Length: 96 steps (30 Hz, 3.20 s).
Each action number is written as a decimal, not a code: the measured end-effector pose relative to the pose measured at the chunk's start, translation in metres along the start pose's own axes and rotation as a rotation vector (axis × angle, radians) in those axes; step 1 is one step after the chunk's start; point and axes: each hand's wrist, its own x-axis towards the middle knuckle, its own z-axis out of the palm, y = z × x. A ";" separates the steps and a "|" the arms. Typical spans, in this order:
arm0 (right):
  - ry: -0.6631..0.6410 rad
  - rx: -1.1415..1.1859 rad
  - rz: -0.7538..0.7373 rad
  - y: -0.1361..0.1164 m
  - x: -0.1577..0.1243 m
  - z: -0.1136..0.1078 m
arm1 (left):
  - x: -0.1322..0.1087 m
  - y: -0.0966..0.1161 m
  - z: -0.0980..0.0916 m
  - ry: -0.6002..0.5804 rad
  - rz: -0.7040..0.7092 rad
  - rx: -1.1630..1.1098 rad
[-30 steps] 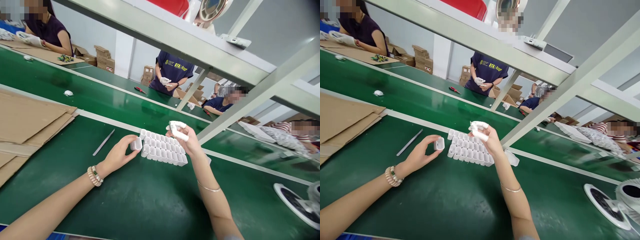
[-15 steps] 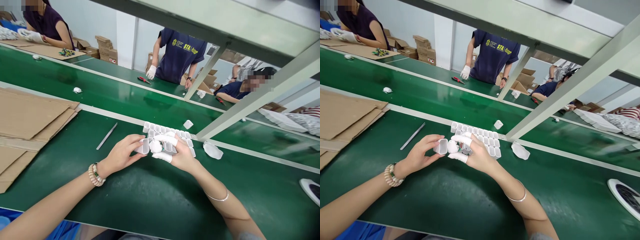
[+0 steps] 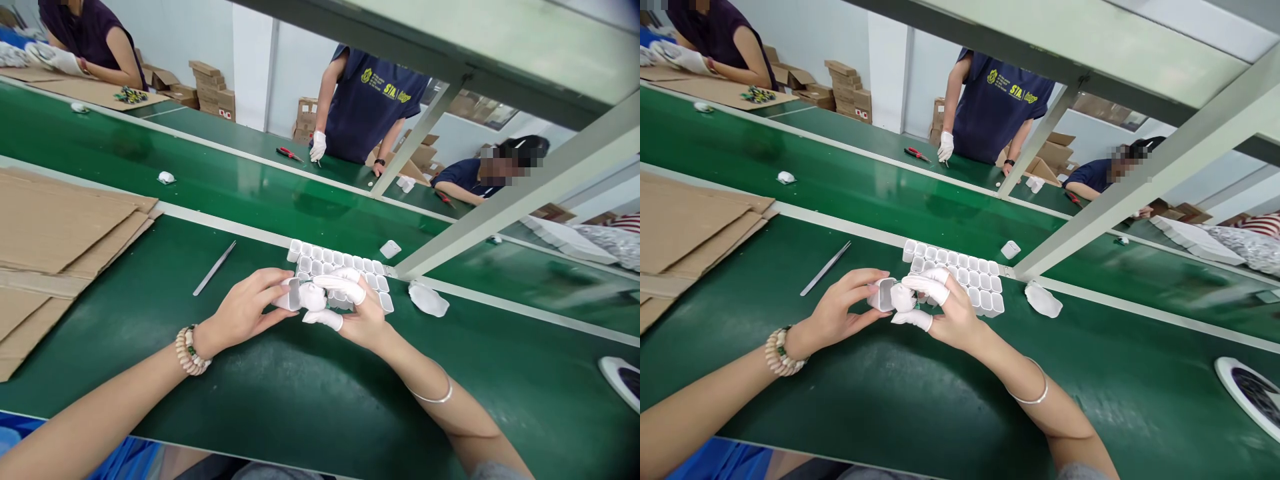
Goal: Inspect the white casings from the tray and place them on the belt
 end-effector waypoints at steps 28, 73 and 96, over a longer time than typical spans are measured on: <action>0.016 0.069 0.040 -0.002 -0.005 0.008 | 0.003 0.003 -0.001 0.025 0.047 -0.011; -0.112 -0.184 -0.073 -0.005 0.005 -0.009 | 0.004 0.004 -0.002 0.019 0.009 0.016; -0.195 -0.203 -0.074 -0.012 0.010 -0.019 | 0.003 0.003 -0.002 0.010 0.036 0.033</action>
